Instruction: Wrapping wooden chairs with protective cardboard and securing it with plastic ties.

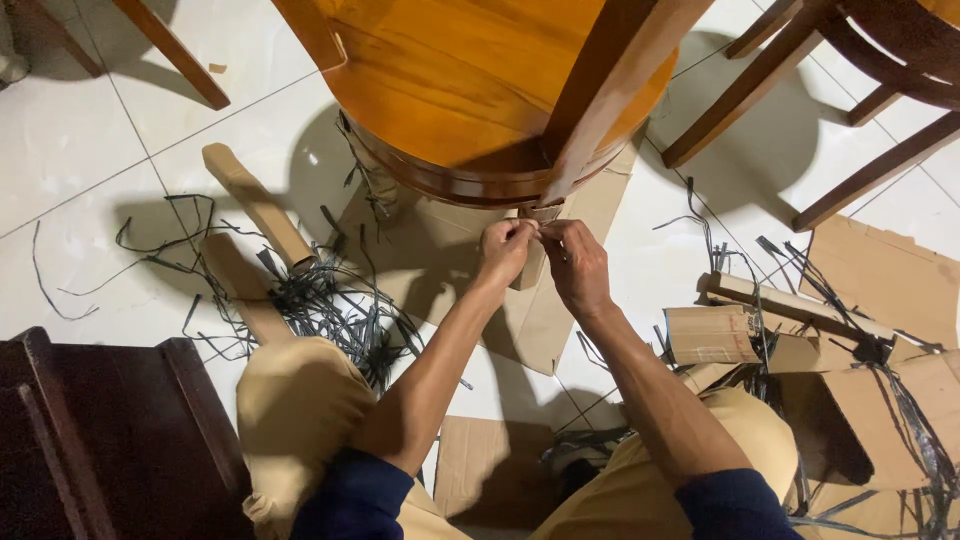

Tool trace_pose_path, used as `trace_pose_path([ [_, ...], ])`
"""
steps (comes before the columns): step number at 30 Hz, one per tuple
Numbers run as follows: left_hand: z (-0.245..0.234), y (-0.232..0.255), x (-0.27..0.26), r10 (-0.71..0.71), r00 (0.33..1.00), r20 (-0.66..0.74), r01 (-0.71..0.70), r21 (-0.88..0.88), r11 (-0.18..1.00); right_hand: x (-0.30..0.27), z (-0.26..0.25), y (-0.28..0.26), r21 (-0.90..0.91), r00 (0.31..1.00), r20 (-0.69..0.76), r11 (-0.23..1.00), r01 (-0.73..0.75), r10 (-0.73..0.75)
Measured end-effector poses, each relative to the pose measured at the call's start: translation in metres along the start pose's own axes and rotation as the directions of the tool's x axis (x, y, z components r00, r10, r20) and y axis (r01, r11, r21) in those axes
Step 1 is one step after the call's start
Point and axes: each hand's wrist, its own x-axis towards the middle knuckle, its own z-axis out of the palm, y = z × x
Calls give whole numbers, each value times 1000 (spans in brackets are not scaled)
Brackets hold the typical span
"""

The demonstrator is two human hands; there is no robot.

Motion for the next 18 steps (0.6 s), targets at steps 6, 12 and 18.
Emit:
trace_pose_path([
  [6,-9,1,2,-87,974,-207,67,-101,993,-6,-3,2,18,974,13,974,-227,227],
  [12,-23,3,1,-85,987,-136,60,-185,981,-1,-11,4,41,933,119,937,-347,340],
  [18,-92,-107,23,66,980,-185,-54,72,996,11,-36,-12,223,872,63,845,-487,486],
])
